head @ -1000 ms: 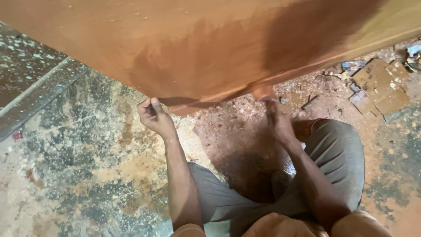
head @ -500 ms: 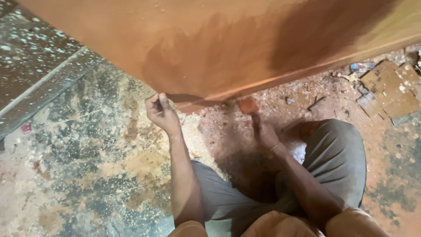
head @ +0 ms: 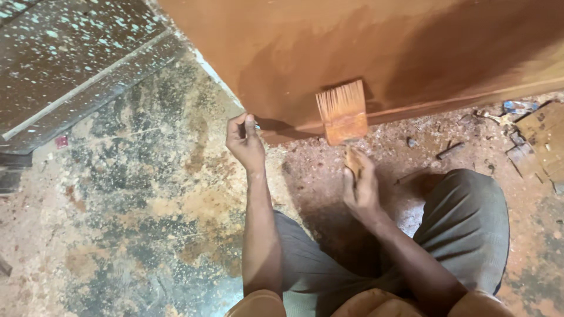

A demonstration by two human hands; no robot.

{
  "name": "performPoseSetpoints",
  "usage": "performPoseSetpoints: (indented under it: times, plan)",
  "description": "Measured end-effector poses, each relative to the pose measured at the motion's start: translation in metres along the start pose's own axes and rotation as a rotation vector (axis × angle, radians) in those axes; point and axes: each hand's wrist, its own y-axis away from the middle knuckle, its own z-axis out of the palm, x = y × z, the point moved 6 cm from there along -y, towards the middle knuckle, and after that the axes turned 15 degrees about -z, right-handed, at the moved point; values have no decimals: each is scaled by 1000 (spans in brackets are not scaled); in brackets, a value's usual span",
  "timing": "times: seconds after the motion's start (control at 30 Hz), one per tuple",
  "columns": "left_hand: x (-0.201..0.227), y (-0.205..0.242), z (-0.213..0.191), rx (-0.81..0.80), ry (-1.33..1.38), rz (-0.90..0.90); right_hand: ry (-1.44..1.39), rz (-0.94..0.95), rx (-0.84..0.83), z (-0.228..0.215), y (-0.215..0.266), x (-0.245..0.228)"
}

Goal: The person paints the lower edge of a wooden furniture piece using a paintbrush and a small container of reddish-brown paint. They repeatedly dip the brush and apply paint along the bottom trim while sitting on the floor.

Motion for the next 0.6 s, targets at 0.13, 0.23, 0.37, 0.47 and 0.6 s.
performPoseSetpoints:
  times: [0.13,0.23,0.37,0.47,0.6]
  plan:
    - [2,0,-1,29,-95,20,139,83,-223,81,59,75]
    - [4,0,0,39,-81,28,39,433,-422,121,123,123]
    - [3,0,-2,56,-88,-23,-65,350,-348,119,122,110]
    - [5,0,0,46,-108,-4,-206,459,-332,98,67,76]
    - [5,0,-3,23,-82,-28,-471,402,-225,47,-4,0]
